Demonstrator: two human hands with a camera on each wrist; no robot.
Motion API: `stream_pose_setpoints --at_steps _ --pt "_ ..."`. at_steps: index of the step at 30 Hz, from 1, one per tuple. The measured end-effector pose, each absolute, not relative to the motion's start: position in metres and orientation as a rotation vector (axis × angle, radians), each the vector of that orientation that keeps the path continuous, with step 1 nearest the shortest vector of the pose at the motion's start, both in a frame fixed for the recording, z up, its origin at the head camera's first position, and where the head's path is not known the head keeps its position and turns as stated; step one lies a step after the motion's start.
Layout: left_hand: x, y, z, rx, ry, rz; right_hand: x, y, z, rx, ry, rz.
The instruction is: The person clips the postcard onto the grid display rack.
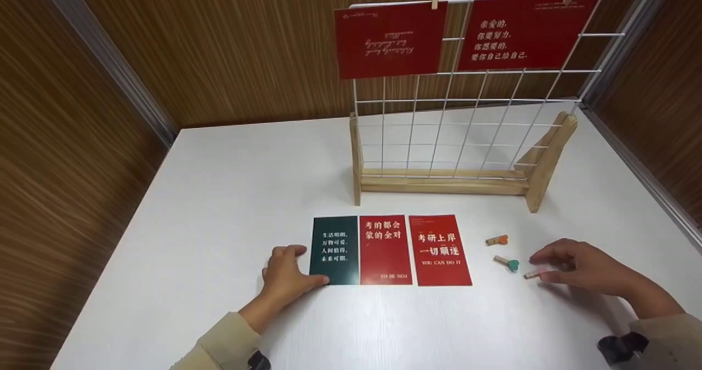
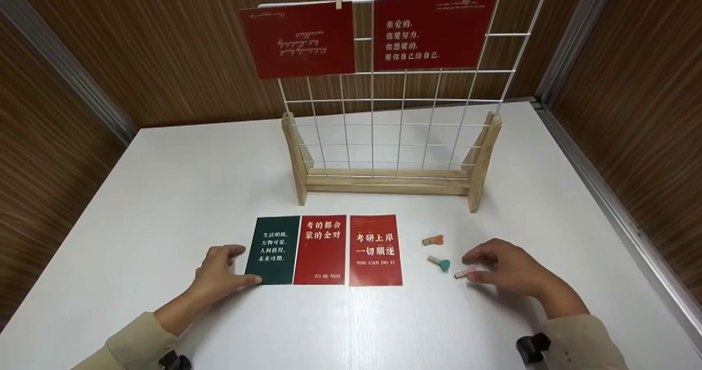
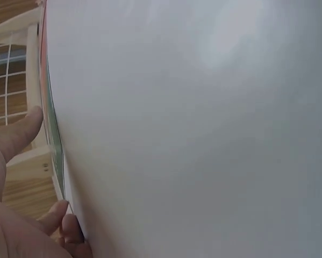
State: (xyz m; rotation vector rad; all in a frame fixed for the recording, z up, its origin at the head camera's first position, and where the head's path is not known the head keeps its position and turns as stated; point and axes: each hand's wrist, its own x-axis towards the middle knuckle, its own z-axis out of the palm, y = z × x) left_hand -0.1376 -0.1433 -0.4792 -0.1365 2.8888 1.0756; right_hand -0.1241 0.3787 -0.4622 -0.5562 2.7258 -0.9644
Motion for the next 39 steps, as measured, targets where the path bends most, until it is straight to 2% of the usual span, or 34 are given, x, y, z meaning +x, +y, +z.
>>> stream_pose_setpoints --at_steps 23,39 --pt "-0.137 -0.127 -0.481 -0.191 2.922 1.069 -0.127 0.376 -0.464 -0.449 2.758 -0.889" --pt "-0.138 -0.12 -0.47 -0.185 2.843 1.09 -0.127 0.381 -0.466 -0.575 2.712 -1.02"
